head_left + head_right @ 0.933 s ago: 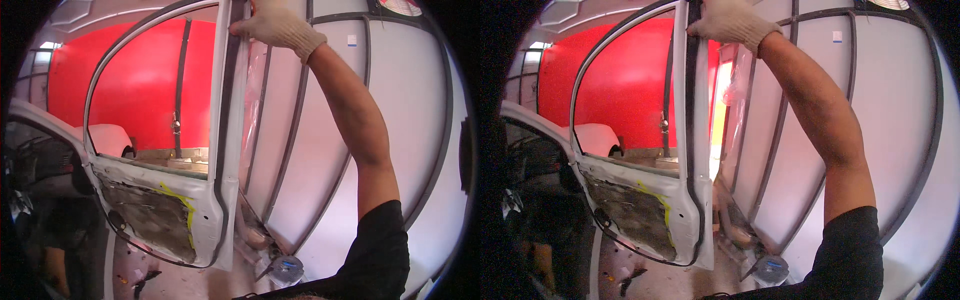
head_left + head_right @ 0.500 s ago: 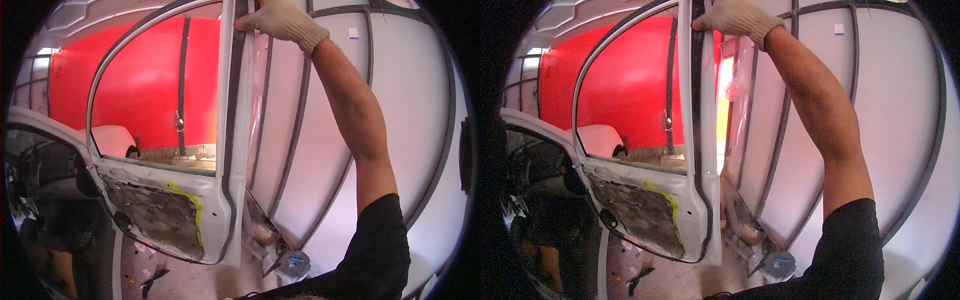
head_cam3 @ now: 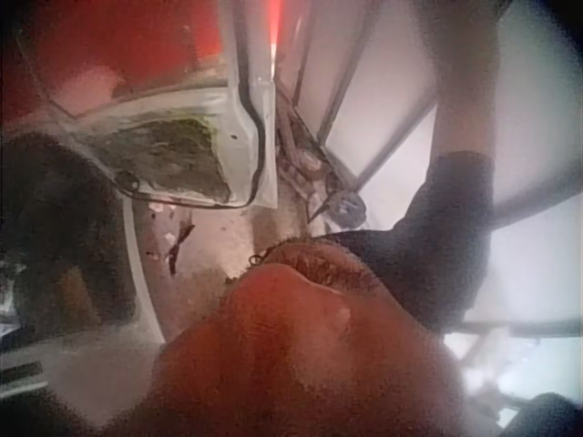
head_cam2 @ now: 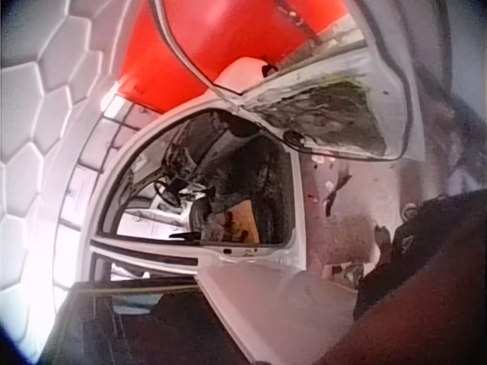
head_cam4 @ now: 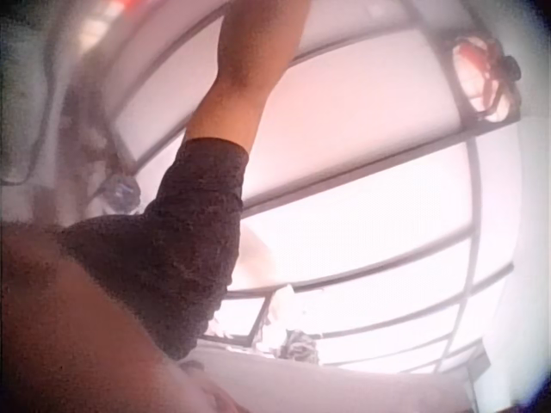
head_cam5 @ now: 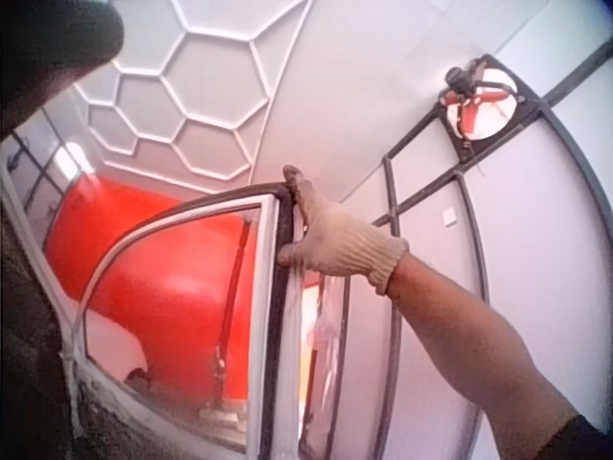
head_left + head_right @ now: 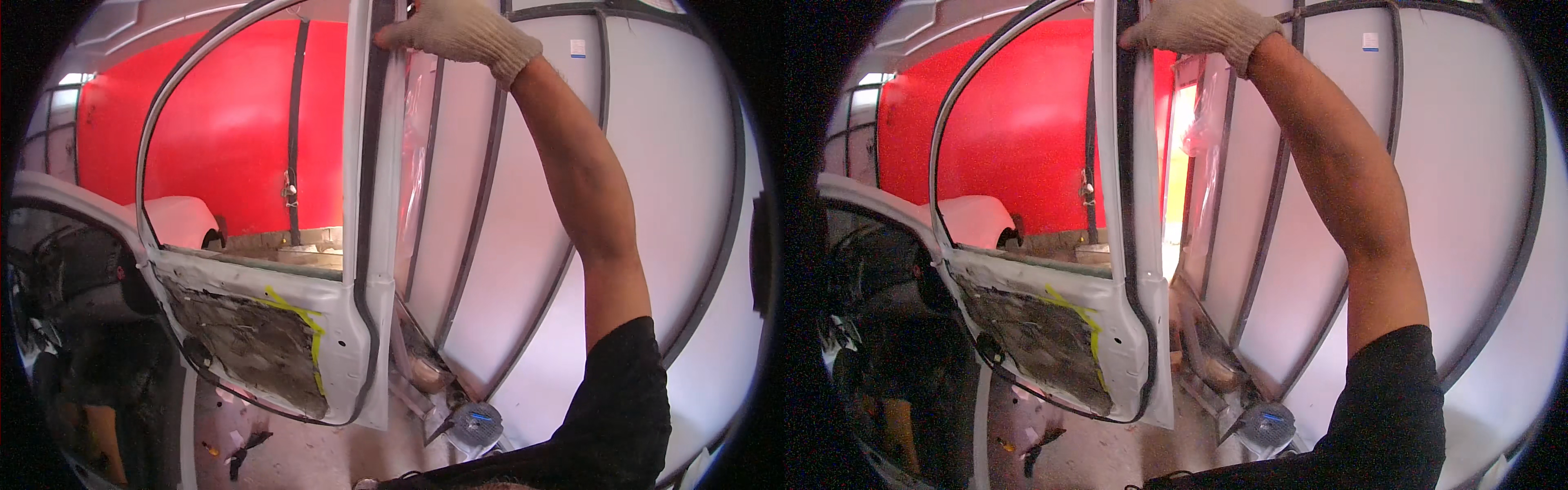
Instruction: The person is repairing the interior paneling and seals of a white car door using a screwdriver.
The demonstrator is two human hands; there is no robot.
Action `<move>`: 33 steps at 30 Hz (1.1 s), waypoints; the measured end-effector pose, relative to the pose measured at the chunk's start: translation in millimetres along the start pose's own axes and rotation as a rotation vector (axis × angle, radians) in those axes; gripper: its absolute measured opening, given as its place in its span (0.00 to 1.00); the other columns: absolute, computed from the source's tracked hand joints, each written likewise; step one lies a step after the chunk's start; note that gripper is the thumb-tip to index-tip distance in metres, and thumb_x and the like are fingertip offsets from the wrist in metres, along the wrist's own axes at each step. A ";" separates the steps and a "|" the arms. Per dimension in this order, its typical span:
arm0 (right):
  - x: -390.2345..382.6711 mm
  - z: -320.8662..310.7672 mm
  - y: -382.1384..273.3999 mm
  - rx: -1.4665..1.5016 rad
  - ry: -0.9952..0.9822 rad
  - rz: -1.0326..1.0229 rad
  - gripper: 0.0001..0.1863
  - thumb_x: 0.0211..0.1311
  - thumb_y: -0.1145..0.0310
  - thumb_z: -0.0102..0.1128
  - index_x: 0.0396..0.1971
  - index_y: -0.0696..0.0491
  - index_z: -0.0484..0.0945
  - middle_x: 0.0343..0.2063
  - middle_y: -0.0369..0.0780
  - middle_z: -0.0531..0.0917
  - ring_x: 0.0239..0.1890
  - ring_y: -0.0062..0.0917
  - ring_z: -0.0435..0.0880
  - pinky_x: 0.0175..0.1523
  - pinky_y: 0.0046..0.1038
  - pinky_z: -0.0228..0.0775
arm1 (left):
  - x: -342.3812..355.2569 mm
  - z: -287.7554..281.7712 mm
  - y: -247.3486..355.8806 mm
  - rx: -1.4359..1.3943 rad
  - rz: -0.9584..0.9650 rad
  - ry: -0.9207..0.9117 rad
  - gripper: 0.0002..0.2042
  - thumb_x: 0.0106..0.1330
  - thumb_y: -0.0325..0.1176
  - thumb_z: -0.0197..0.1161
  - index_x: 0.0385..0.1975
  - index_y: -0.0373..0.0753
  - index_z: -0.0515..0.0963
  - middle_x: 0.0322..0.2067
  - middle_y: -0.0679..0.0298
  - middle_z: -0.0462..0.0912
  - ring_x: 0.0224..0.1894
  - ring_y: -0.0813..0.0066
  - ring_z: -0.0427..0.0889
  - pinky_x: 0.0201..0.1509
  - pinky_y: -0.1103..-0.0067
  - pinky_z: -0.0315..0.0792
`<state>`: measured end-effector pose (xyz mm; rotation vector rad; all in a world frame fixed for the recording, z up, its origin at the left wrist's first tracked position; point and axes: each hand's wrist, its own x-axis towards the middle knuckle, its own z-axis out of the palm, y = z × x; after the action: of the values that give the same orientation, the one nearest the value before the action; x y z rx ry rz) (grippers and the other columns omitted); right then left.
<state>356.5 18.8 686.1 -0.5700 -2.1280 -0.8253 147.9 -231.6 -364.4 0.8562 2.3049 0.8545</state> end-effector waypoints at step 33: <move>-16.5 22.6 0.7 0.099 0.096 0.002 0.61 0.54 0.69 0.67 0.78 0.59 0.29 0.68 0.68 0.62 0.67 0.53 0.73 0.67 0.37 0.69 | -4.2 27.0 -12.8 0.533 0.370 0.011 0.20 0.69 0.44 0.57 0.47 0.32 0.82 0.41 0.43 0.85 0.45 0.45 0.84 0.48 0.58 0.79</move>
<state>355.7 33.3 662.3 -0.4722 -2.0675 -0.7274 163.6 -232.1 -390.2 1.5410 2.4606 0.3728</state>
